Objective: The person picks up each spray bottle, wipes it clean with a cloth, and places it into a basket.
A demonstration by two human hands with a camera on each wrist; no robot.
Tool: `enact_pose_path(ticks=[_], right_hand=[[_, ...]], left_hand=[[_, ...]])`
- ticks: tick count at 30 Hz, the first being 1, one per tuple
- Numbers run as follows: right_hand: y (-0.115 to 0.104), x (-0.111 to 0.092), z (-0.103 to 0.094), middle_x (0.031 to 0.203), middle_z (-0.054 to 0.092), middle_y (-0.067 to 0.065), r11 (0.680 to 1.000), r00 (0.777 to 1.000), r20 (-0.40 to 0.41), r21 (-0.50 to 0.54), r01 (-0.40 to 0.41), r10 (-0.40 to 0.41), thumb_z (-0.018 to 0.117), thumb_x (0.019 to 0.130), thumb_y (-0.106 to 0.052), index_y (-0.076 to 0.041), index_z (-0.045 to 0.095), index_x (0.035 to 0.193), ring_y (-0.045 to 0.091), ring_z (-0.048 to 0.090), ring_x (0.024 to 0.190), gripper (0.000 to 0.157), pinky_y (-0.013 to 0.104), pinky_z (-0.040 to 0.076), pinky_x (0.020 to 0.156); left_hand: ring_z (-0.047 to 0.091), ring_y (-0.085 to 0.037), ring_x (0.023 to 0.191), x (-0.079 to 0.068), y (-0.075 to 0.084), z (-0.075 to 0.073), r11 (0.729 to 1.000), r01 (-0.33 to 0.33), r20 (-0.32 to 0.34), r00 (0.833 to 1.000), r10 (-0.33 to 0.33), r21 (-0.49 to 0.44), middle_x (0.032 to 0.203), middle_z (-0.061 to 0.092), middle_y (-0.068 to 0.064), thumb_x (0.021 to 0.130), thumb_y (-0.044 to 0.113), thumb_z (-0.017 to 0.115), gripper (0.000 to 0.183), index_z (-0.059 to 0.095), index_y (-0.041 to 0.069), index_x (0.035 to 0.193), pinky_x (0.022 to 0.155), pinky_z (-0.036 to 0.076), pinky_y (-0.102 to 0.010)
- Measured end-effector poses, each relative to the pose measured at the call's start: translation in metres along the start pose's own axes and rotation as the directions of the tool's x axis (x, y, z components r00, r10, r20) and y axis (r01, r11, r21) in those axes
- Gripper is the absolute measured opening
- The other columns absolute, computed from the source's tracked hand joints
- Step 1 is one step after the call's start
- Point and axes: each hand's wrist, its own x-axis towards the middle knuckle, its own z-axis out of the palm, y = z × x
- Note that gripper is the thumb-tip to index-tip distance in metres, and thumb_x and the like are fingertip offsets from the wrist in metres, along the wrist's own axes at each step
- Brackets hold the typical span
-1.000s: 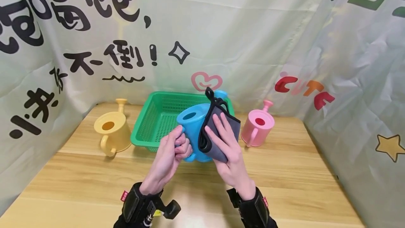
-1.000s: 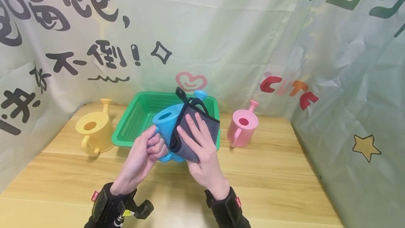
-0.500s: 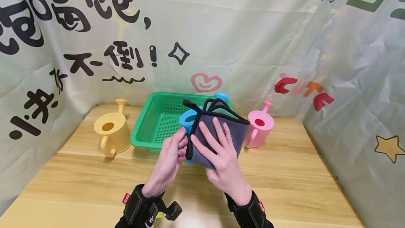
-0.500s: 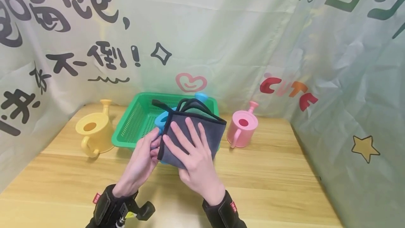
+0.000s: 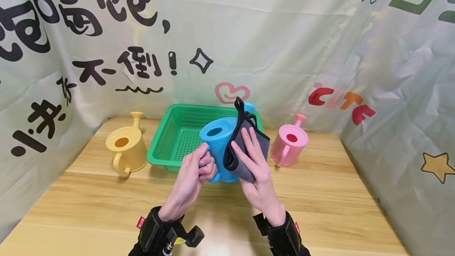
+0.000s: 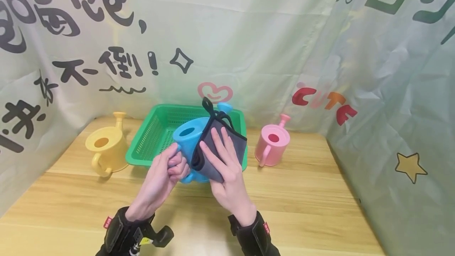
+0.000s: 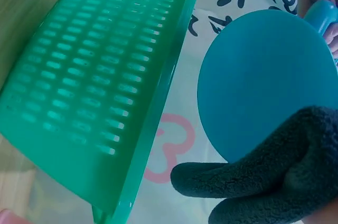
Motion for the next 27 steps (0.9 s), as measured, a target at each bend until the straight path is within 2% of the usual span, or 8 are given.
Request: enact_pose_path(ticks=[3,7,9,12,17,19,24,27], right_hand=[[0.006,-0.004,0.001,0.139,0.044,0.029,0.996,0.998,0.017,-0.068,0.054,-0.053,0.041,0.067,0.016,0.001,0.06,0.126,0.056,0.03,0.126,0.064,0.051,0.025,0.112],[0.015,-0.012,0.003,0.137,0.048,0.026,0.972,0.987,0.064,-0.179,0.154,-0.144,0.039,0.065,0.01,-0.001,0.064,0.123,0.053,0.034,0.126,0.064,0.059,0.026,0.108],[0.017,-0.014,0.004,0.137,0.049,0.025,0.963,0.983,0.081,-0.205,0.176,-0.163,0.039,0.064,0.009,-0.002,0.064,0.123,0.052,0.035,0.126,0.064,0.061,0.026,0.107],[0.017,-0.014,0.005,0.137,0.048,0.026,0.971,0.988,0.065,-0.189,0.147,-0.137,0.04,0.065,0.01,0.0,0.063,0.123,0.053,0.035,0.126,0.064,0.059,0.026,0.108],[0.012,-0.01,0.005,0.139,0.044,0.03,0.998,1.0,-0.002,-0.056,0.021,-0.022,0.043,0.069,0.018,0.005,0.058,0.127,0.054,0.032,0.126,0.062,0.049,0.024,0.113],[0.01,-0.01,0.006,0.138,0.044,0.03,0.998,1.0,-0.009,-0.058,0.023,-0.024,0.043,0.069,0.018,0.005,0.058,0.127,0.054,0.033,0.126,0.061,0.049,0.025,0.112],[0.014,-0.014,0.008,0.136,0.05,0.027,0.971,0.989,0.039,-0.189,0.149,-0.145,0.038,0.066,0.01,0.001,0.063,0.122,0.053,0.037,0.124,0.062,0.057,0.027,0.108],[0.018,-0.017,0.01,0.136,0.05,0.025,0.953,0.978,0.071,-0.22,0.208,-0.197,0.038,0.068,0.007,-0.002,0.064,0.121,0.052,0.037,0.125,0.06,0.059,0.026,0.108]], left_hand=[[0.02,-0.013,0.049,0.0,0.003,-0.001,0.999,0.005,0.002,1.0,-0.005,-0.033,0.056,0.02,0.0,0.105,0.027,0.035,0.045,0.023,0.008,0.066,0.051,0.015,-0.027],[0.019,-0.013,0.049,-0.001,0.006,-0.002,0.996,-0.012,-0.004,1.0,0.012,-0.085,0.056,0.019,0.001,0.106,0.027,0.033,0.045,0.022,0.009,0.066,0.051,0.015,-0.026],[0.02,-0.013,0.049,-0.001,0.007,-0.002,0.995,-0.021,-0.012,1.0,0.02,-0.098,0.056,0.019,0.001,0.106,0.027,0.033,0.044,0.021,0.009,0.067,0.051,0.015,-0.026],[0.021,-0.013,0.05,-0.002,0.008,-0.001,0.995,-0.03,-0.027,0.999,0.027,-0.095,0.058,0.019,0.001,0.106,0.027,0.032,0.043,0.022,0.01,0.068,0.053,0.015,-0.027],[0.022,-0.014,0.052,-0.003,0.009,-0.001,0.997,-0.044,-0.039,0.998,0.042,-0.057,0.058,0.019,0.0,0.106,0.027,0.03,0.042,0.021,0.009,0.07,0.055,0.017,-0.029],[0.022,-0.014,0.052,-0.003,0.009,-0.001,0.998,-0.045,-0.04,0.998,0.043,-0.054,0.058,0.019,0.0,0.106,0.028,0.03,0.042,0.021,0.009,0.07,0.055,0.017,-0.029],[0.02,-0.013,0.051,-0.003,0.012,-0.004,0.993,-0.051,-0.039,0.998,0.047,-0.107,0.059,0.019,0.001,0.106,0.028,0.031,0.042,0.022,0.009,0.07,0.055,0.016,-0.028],[0.02,-0.013,0.05,-0.003,0.015,-0.005,0.988,-0.057,-0.043,0.998,0.051,-0.141,0.059,0.02,0.001,0.106,0.028,0.031,0.042,0.023,0.009,0.069,0.055,0.016,-0.028]])
